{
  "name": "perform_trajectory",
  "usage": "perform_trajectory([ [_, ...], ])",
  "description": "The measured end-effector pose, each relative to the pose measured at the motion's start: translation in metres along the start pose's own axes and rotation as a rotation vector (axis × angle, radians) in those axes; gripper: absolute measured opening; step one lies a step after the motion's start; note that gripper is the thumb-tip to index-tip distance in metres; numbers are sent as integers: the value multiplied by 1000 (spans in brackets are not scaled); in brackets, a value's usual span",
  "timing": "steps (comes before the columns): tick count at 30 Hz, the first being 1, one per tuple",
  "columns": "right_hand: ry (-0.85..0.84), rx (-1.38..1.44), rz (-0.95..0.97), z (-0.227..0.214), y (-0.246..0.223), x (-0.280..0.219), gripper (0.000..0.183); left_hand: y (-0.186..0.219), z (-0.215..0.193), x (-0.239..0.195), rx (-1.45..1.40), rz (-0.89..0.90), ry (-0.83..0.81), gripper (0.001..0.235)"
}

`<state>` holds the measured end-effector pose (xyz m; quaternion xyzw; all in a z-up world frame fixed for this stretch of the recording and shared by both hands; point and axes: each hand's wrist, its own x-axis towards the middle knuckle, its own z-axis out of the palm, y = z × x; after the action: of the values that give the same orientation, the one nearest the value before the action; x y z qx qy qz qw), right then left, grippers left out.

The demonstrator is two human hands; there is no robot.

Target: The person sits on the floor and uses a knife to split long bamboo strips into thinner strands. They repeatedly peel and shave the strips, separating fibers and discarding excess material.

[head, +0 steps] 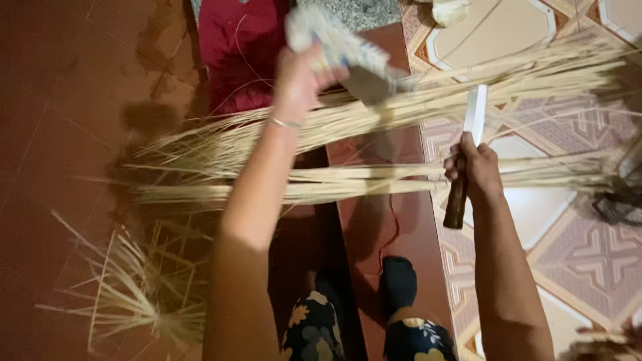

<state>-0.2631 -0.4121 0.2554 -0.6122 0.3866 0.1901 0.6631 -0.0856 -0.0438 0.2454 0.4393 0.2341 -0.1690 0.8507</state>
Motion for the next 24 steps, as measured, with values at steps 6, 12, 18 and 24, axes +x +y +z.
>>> perform_trajectory([
  [6, -47, 173, 33, -24, 11, -116, 36, 150, -54, -78, 65, 88, 177, 34],
  [12, 93, 59, 32, -59, 5, -221, 36, 180, -51, -146, 1057, -85, 521, 30],
  [18, 202, 52, 88, -106, -2, -347, 38, 115, 27, -224, 1245, -380, 212, 35],
  [24, 446, -153, 207, -144, 12, -478, 33, 15, 105, -377, 734, -363, -168, 30],
])
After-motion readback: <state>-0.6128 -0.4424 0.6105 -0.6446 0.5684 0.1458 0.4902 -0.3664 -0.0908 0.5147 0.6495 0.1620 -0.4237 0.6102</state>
